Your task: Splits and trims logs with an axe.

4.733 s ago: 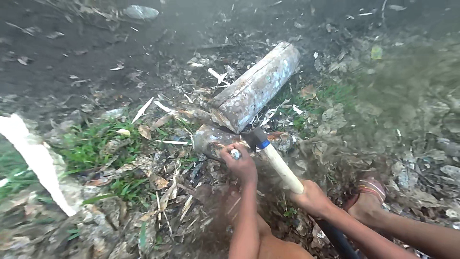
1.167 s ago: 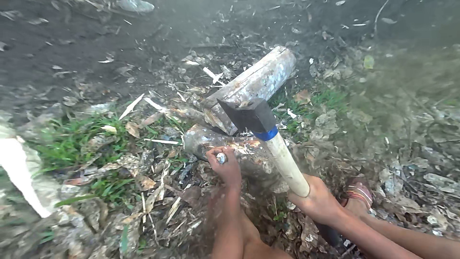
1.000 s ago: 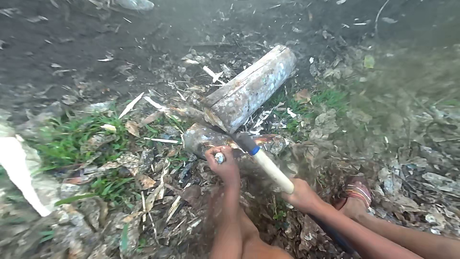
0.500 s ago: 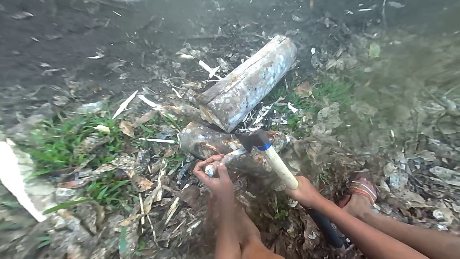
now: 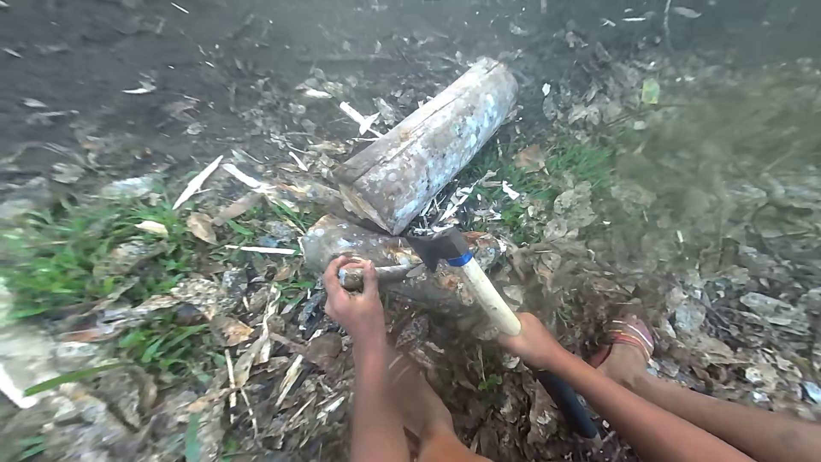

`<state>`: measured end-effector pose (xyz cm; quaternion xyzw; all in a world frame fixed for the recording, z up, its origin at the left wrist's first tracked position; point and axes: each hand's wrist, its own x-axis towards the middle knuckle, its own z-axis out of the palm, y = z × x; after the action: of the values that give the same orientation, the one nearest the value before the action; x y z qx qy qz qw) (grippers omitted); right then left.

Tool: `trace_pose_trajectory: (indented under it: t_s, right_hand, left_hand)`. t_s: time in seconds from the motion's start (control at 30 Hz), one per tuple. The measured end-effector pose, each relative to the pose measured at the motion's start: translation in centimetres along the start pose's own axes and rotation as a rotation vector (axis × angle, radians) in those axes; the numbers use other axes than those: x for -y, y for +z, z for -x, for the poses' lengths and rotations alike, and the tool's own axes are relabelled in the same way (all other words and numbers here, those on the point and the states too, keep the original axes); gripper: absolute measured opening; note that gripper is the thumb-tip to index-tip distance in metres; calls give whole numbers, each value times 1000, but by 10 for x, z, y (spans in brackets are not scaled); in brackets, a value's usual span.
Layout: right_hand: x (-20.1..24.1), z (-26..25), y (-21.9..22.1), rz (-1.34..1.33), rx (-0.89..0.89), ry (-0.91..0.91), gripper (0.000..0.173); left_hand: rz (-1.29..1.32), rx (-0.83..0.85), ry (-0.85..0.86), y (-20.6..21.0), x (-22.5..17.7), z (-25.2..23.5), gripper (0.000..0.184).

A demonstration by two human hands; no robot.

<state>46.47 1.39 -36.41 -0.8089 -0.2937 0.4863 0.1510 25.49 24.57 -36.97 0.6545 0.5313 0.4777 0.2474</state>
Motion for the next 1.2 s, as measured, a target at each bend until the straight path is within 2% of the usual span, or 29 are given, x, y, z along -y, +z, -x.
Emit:
trace_pose_trajectory:
  t_s: [0.13,0.27,0.37,0.43,0.53,0.63,0.93,1.2]
  right_hand:
    - [-4,-1,1,-23,1,1,28]
    - [-4,-1,2,-19,-5,3,27]
    - [-4,-1,2,-14,-1,2,27]
    - [-4,-1,1,-15,-1,-1,27]
    - [-1,0,2,-10,2,6,27]
    - [1,3,5,-10,-1,11,29]
    - [35,36,3,108,-74,40,32]
    - [75,96,-36,109,-276,-223,29]
  left_hand:
    - [34,-115,-113,8,8,-8,49]
    - [339,-179,-305,19,13,-6,55]
    - [628,-182,-464,30,11,-3,27]
    - [758,-189,-506,32,9,-3,9]
    - [895,-153,-452,31,8,-2,7]
    - [992,-25,-374,31,2,1,13]
    - [854,110,-225,25,-5,19,20]
    - [678,221,-212,36,-33,16,16]
